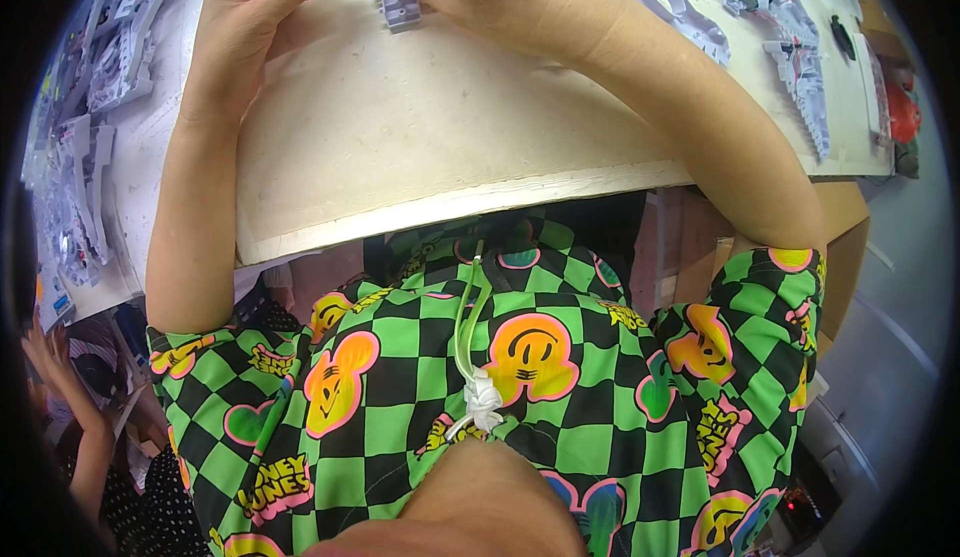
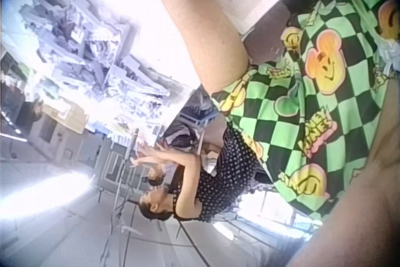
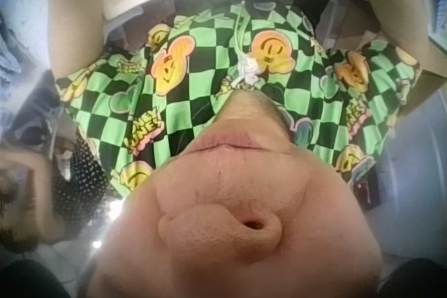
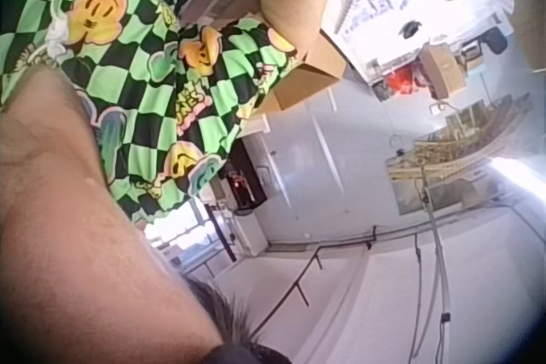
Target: The person installs electric motors and wiring harnesses into plastic toy housings, securing them with screws using an electric screwdriver.
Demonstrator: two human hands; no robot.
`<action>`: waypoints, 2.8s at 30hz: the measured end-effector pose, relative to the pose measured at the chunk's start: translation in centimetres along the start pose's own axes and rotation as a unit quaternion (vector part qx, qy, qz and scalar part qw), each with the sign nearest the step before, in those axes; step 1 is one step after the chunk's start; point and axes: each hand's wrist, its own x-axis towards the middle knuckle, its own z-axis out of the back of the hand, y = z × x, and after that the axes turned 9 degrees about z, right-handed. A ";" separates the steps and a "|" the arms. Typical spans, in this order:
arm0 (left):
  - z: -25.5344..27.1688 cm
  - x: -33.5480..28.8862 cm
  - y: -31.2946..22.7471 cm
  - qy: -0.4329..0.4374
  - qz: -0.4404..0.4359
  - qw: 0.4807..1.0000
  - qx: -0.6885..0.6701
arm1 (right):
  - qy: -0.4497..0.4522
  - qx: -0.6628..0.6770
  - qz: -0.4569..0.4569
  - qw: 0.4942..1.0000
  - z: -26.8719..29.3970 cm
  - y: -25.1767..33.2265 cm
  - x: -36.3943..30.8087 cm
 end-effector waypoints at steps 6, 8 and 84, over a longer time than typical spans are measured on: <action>0.1 0.1 0.1 0.011 0.007 1.000 0.009 | 0.006 0.006 -0.028 1.000 -0.2 0.1 -0.1; 0.0 0.1 0.1 0.012 0.003 1.000 0.011 | -0.006 -0.038 0.021 0.999 -0.2 0.1 -0.1; -3.5 -0.3 0.2 -0.091 -0.350 0.808 0.465 | -0.043 -0.102 -0.003 0.994 4.7 0.8 -4.9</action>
